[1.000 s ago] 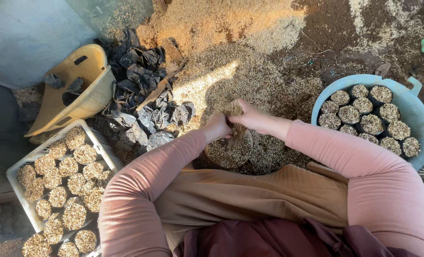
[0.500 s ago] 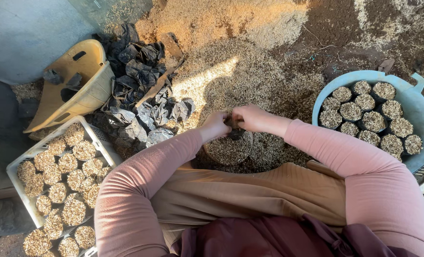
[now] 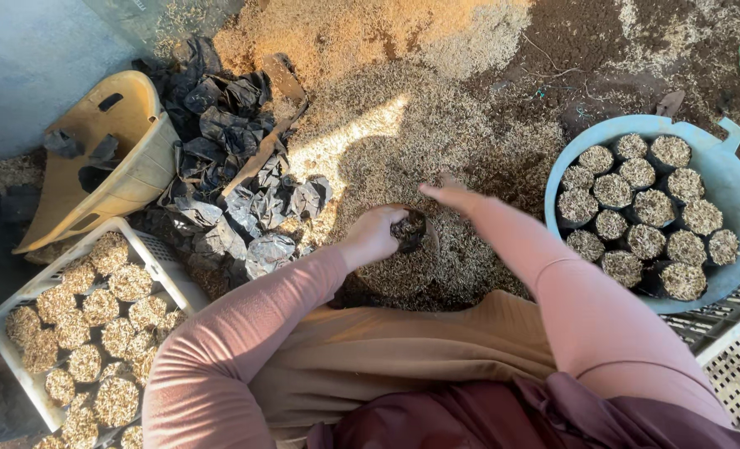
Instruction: The person sits on the ground and fills small black nursery pots with a loose, fibrous substrate. They scoop the material by hand, pack it into the pots, and place the filled pots into a nearby blue basin. The process is repeated continuously throughout the clip.
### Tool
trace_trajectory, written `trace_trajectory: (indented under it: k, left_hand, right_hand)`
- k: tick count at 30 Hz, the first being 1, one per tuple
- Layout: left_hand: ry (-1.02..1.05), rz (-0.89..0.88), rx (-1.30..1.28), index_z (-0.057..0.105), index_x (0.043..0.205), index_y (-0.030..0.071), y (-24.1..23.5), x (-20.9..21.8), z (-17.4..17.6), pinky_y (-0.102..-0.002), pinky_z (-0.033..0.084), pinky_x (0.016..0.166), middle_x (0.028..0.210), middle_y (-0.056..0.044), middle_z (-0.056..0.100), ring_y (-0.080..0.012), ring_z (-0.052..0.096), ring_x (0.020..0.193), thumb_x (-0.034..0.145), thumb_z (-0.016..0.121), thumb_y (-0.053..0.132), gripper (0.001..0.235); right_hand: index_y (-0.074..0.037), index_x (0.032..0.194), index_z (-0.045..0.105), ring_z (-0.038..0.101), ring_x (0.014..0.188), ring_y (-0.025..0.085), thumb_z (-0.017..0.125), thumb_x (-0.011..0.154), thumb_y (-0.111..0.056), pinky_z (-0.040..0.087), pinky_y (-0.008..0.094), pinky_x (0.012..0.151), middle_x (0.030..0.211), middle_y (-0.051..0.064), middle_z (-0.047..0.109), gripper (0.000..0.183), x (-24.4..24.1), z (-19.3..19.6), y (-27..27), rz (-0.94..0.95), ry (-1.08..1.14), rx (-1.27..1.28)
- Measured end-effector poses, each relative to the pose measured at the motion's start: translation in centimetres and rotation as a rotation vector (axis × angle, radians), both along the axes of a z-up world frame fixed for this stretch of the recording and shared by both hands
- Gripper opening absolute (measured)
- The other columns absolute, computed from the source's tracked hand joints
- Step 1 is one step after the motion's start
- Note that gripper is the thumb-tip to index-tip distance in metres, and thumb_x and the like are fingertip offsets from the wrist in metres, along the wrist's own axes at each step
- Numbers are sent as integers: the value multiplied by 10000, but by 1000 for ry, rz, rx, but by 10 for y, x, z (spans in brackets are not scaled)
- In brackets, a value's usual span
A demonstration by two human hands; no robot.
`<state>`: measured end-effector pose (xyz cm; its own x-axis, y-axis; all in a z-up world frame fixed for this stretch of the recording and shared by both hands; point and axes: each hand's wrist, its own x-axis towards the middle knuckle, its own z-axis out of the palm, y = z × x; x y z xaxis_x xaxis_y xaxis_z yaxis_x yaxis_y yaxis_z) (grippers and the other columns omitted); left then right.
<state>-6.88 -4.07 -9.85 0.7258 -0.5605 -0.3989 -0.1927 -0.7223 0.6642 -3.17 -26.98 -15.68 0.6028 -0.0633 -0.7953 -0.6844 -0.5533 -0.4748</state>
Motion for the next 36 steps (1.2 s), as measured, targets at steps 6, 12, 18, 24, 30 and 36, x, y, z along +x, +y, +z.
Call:
trace_trajectory:
  k: [6, 12, 18, 24, 30, 36]
  left_hand:
    - [1, 106, 66, 749, 1208, 127, 0, 2, -5, -398, 603, 800, 967, -137, 784, -234, 711, 742, 949, 580, 116, 310]
    - [-72, 137, -47, 780, 1132, 113, 4, 6, -1, -357, 604, 691, 863, -147, 762, -219, 679, 579, 917, 572, 41, 308]
    - [89, 263, -98, 720, 1148, 44, -2, 7, 2, -311, 599, 591, 834, -152, 753, -194, 674, 573, 891, 600, 3, 287]
    - [134, 259, 38, 722, 969, -27, 0, 16, -11, -310, 606, 620, 858, -131, 734, -205, 702, 680, 895, 646, -8, 108]
    - [-6, 278, -136, 733, 931, 43, -1, 12, -37, -378, 593, 696, 876, -146, 733, -259, 708, 730, 845, 638, -36, 150]
    - [-246, 145, -177, 755, 963, 26, 6, 11, -43, -402, 583, 833, 946, -152, 732, -312, 723, 844, 816, 648, -30, 190]
  right_hand:
    - [-78, 1523, 375, 399, 1415, 388, 713, 899, -334, 426, 527, 1081, 1563, 210, 350, 754, 27, -87, 31, 225, -203, -150]
    - [20, 1475, 545, 654, 1231, 244, 736, 807, -127, 577, 326, 960, 1452, 234, 623, 709, 57, -24, 15, 4, -26, 436]
    - [-104, 1522, 252, 585, 1270, 313, 707, 896, -164, 572, 380, 987, 1509, 187, 481, 776, 11, 100, 49, -60, -68, 509]
    - [-4, 1251, 499, 502, 1237, 374, 678, 863, -25, 507, 438, 1003, 1385, 249, 457, 428, -38, 118, 53, 763, -723, -11]
    - [-37, 1099, 719, 601, 1139, 270, 656, 823, 11, 550, 439, 969, 1169, 105, 638, 288, -64, 91, 49, 1175, -1099, -281]
    - [-151, 1040, 813, 574, 1155, 291, 638, 700, 42, 457, 493, 921, 1231, 84, 669, 428, -39, 69, 39, 1184, -929, -165]
